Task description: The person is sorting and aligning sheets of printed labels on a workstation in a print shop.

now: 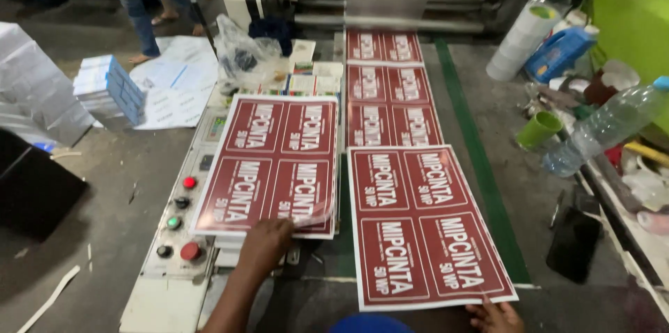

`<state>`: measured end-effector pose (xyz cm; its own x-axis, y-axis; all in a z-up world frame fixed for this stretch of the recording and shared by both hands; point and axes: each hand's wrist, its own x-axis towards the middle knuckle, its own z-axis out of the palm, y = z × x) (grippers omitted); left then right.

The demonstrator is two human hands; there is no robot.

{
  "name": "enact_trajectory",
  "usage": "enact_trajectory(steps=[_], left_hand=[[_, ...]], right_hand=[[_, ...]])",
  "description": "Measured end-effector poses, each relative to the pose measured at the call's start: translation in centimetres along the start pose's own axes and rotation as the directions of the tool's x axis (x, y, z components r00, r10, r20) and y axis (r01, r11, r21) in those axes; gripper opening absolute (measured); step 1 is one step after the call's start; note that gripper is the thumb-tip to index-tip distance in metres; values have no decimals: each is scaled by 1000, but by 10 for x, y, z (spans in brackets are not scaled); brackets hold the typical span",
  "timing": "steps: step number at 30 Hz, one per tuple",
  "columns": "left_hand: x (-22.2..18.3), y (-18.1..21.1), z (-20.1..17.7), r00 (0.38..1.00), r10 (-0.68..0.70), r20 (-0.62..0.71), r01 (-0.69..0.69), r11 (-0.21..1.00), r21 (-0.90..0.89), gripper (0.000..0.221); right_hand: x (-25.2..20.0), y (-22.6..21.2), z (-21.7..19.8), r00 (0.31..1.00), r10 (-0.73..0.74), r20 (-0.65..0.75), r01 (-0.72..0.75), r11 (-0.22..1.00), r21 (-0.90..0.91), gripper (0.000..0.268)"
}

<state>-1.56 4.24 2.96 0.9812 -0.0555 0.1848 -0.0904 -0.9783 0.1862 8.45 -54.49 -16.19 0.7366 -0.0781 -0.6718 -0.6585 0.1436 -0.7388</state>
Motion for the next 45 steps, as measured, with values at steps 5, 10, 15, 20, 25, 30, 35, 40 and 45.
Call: enact_trajectory(steps=[5,10,15,20,25,30,35,40,45], left_hand=[[3,31,-59,852,-46,-521,2,996,-84,17],[2,48,-60,834,-98,-544,38,992,-122,15],[-1,45,-31,864,-125,-488,72,990,-125,16],[-2,47,-19,859,-141,-492,65,984,-169,17],[-4,56,-21,848,-131,-514,24,977,-210,15],[-2,90,-7,872,-95,-480,-55,956,-288,18],[10,143,16,934,57,-352,-193,911,-363,18],[14,164,18,927,205,-313,-305,899,-314,27],[15,117,27,934,155,-322,-267,901,-343,32]], right_hand=[[-34,2,14,982,-75,-174,80,997,19,40],[-70,-17,58,978,-196,-76,200,978,53,40],[-64,-39,101,974,-226,-30,227,973,27,35],[-38,-66,136,949,-311,45,305,946,109,32],[-47,-75,149,955,-288,73,283,957,67,42],[-50,-45,158,973,-193,128,191,981,25,51],[-95,-39,211,829,-103,550,217,965,-146,50],[-85,-23,213,790,-116,602,197,978,-69,39],[-88,-34,188,860,-160,485,184,983,-2,32]])
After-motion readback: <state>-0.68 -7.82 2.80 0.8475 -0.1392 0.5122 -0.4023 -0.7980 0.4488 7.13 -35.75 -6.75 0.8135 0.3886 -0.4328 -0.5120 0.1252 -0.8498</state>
